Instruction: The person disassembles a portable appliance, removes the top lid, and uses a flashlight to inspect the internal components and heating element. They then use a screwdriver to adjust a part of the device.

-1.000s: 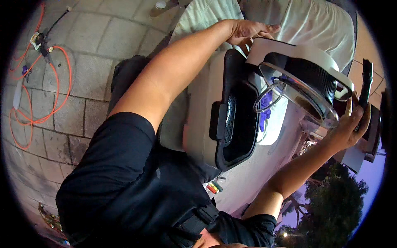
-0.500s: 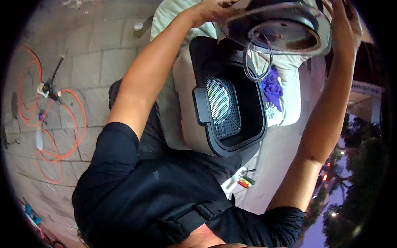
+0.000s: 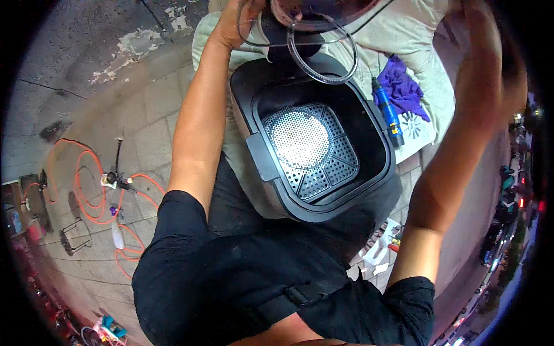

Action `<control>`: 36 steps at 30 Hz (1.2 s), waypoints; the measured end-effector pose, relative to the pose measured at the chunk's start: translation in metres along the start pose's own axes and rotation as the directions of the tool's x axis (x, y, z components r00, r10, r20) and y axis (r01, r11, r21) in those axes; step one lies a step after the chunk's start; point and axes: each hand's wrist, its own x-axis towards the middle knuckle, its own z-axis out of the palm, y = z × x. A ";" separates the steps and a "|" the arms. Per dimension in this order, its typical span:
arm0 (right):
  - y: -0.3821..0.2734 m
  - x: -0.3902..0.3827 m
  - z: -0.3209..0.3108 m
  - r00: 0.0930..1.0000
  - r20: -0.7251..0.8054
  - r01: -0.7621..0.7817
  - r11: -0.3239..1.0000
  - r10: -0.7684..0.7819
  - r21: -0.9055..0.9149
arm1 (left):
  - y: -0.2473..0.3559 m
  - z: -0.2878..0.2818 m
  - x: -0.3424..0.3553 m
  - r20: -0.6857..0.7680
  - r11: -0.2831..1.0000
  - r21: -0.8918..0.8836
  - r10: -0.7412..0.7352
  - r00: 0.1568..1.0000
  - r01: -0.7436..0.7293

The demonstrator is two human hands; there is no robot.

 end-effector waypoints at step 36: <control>0.045 -0.230 -0.067 0.981 -0.037 -0.192 0.979 0.190 -0.064 | 0.098 0.043 -0.034 -0.180 0.641 -0.062 -0.761 0.623 0.765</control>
